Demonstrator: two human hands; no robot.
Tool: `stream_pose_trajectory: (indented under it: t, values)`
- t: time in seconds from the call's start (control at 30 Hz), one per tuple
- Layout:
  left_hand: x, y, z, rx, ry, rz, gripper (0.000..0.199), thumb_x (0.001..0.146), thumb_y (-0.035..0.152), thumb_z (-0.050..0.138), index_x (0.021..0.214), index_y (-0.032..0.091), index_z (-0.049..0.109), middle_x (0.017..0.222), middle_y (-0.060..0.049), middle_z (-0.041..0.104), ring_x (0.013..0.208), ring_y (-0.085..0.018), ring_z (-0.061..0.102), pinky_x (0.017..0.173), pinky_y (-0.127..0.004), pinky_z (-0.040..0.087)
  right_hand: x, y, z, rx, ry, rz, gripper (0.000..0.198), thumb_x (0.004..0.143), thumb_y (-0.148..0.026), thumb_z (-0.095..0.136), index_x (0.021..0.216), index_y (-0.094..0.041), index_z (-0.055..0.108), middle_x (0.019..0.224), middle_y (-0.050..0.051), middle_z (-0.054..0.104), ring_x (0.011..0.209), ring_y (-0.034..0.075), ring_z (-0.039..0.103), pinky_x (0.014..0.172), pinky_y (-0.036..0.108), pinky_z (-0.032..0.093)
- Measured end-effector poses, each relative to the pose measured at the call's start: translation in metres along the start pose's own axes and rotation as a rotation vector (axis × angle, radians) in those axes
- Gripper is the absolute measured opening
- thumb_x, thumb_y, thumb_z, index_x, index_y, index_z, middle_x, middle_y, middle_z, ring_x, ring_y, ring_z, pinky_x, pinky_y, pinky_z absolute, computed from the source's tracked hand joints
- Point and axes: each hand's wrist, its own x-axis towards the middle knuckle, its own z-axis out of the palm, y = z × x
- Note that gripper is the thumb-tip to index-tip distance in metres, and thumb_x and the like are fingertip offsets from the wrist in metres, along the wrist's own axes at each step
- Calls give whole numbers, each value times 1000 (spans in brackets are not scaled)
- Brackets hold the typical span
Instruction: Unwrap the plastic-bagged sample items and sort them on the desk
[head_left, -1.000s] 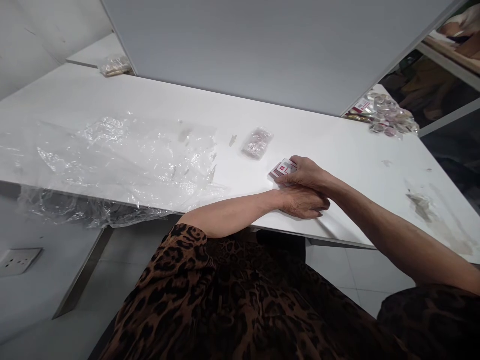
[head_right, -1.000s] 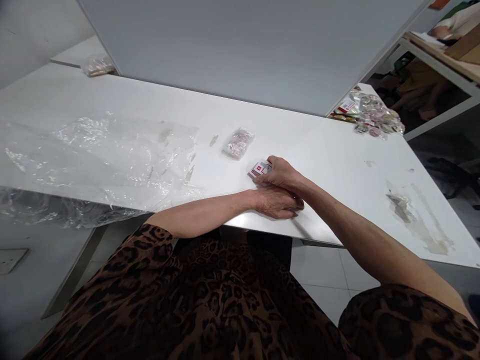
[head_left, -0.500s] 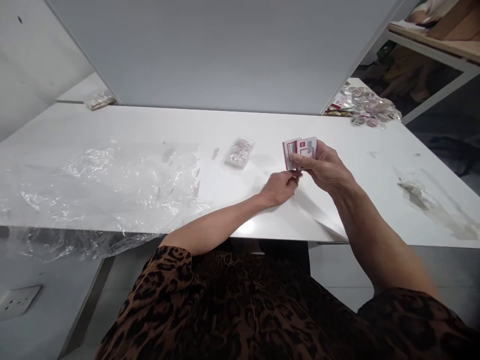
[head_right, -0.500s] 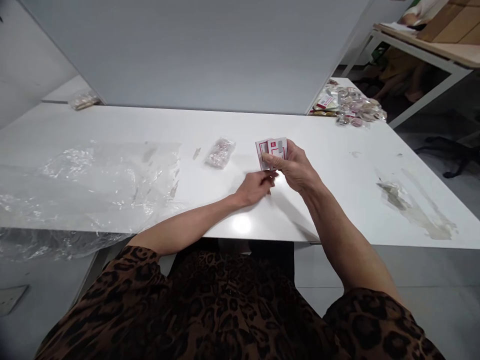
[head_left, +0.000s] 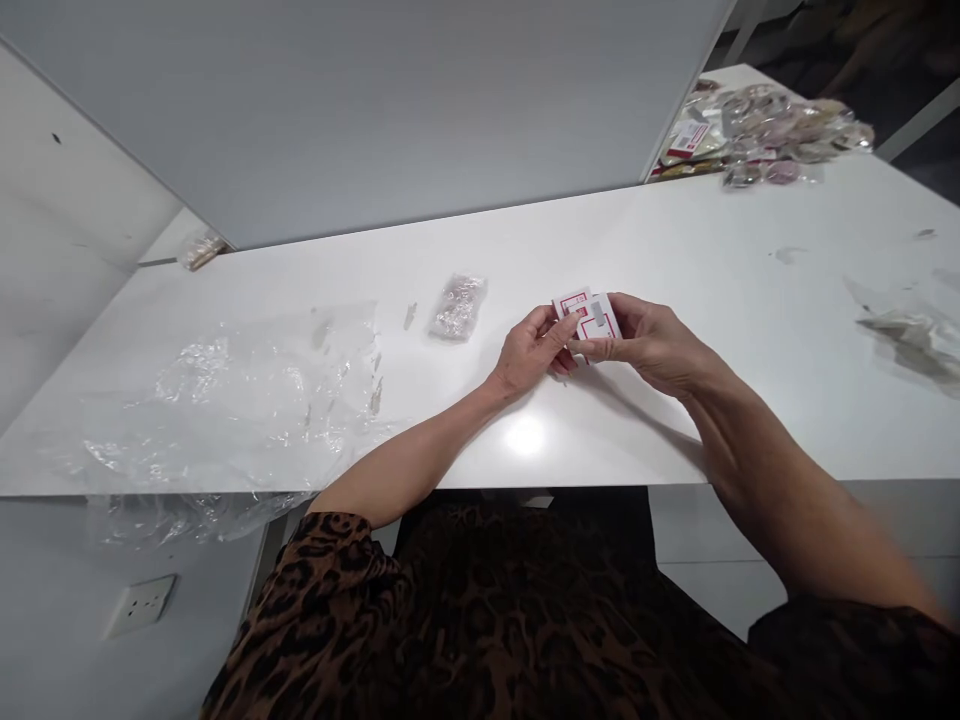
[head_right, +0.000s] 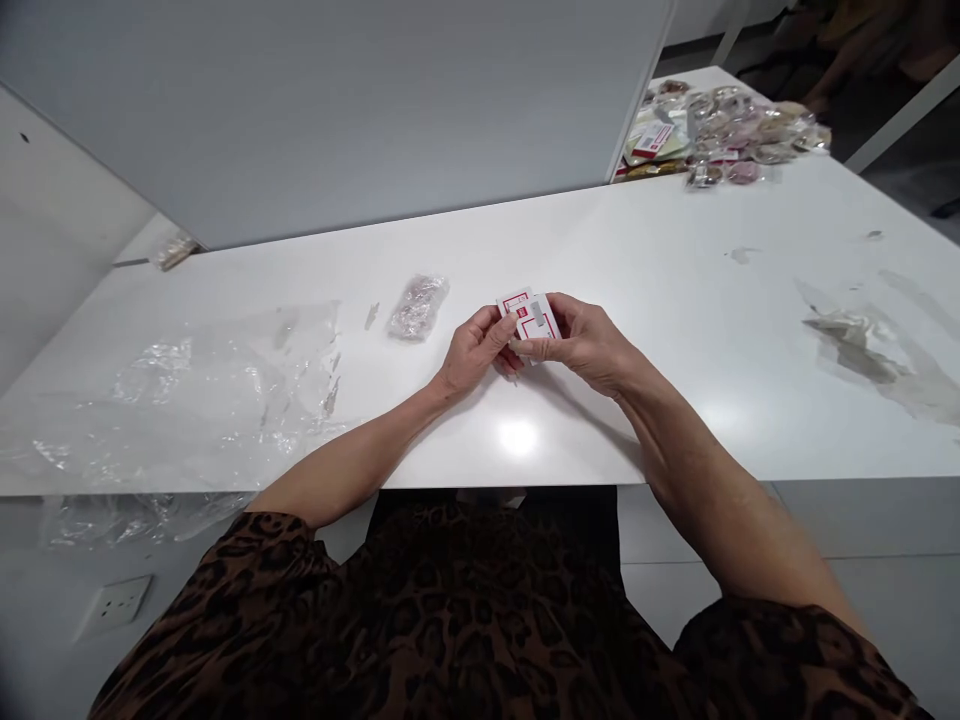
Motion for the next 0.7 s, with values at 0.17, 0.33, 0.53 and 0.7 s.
stream_pose_trajectory:
  t: [0.17,0.33,0.53,0.7]
  values:
    - [-4,0,-2,39,26,-8,58,84,74,77,99,21,62,69,2,67,53,-11,62,50,-25,51,-3,2,3,33,-71,-4,55,70,-61,93,105,-24,72,99,7,71,94,25,67,84,42,58]
    - [-6,0,-3,29,71,14,56,85,74,76,93,22,58,66,3,65,49,-10,58,49,-25,49,-2,5,3,54,-95,-21,51,73,-66,91,100,-26,75,96,7,71,91,24,66,80,40,58]
    - [-3,1,-9,24,177,31,53,89,72,71,98,21,58,70,3,67,50,-8,60,50,-24,51,-3,3,3,22,-92,-12,54,79,-76,80,92,-24,75,93,8,67,87,22,61,74,37,55]
    - [0,0,-12,36,226,3,54,91,74,66,96,21,57,67,4,66,48,-8,58,49,-24,50,-3,6,4,99,-121,17,51,84,-72,78,102,-25,78,102,10,70,91,23,64,83,40,57]
